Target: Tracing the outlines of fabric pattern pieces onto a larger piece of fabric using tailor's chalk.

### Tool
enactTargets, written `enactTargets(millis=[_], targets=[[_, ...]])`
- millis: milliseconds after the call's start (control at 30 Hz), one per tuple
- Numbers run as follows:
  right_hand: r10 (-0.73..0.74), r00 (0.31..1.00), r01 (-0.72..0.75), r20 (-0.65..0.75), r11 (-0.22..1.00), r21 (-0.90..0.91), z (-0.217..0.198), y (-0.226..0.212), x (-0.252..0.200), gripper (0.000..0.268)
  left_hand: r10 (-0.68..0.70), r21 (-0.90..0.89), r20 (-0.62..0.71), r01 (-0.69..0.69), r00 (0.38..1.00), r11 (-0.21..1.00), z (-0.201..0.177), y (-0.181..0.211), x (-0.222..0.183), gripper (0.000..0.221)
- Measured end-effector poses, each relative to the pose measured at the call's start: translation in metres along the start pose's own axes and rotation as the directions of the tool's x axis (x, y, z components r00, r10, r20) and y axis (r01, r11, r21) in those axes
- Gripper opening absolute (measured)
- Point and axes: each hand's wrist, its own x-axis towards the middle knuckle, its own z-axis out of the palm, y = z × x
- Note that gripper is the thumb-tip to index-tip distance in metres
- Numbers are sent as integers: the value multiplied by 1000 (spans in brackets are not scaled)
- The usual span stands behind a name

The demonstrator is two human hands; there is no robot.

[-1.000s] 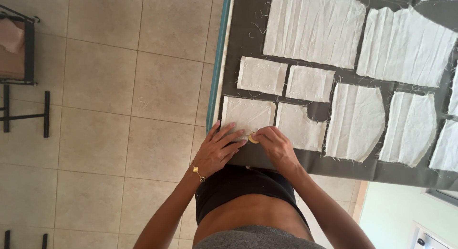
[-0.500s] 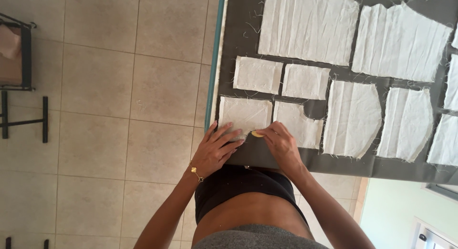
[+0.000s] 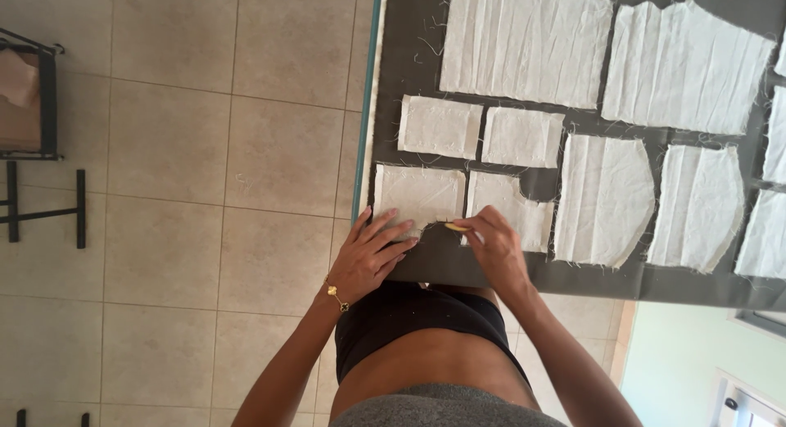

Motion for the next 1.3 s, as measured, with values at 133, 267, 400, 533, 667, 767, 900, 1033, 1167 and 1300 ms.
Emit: enactTargets(millis=[133,267,400,533,667,767,900,1033,1167,1300], targets=[[25,999,-26,-32,999,-32,-7,-4,-2,17,2,11,-2,-2,1000,1000,0,0,0,29],[-16,1000,16,-24,1000,1,4,-3,0,21,4,13,-9,-4,1000,1000,2,-1,-1,29],[42,998,-43,-39,999,-13,-17,-6,-3,17,7,22,-19,-6,1000,1000,2,-2,0,29],[20,997,-21,-70,1000,-16,-12,-9,-1,19,12,8,-33,-12,999,1000,1,-1,1,27],[3,996,-4,-85,1000,-12,-4,-8,-3,17,22,27,-30,-21,999,999,-2,0,2,28],[34,987,-33,-157,999,7,-23,-18,-7,18,26,33,-33,-25,999,999,-1,-1,2,28],[112,945,-112,-307,994,18,-70,-54,-13,17,42,56,-29,-40,999,998,-5,4,4,29],[132,923,-118,-360,991,59,-57,-29,-32,17,40,70,-44,-37,998,997,-2,7,2,28],[118,969,-102,-216,991,85,-18,-7,-33,21,-29,93,0,28,1000,995,-2,19,9,30],[36,997,-26,-66,989,147,-16,-21,-31,11,-89,137,18,85,996,987,-4,32,14,31]])
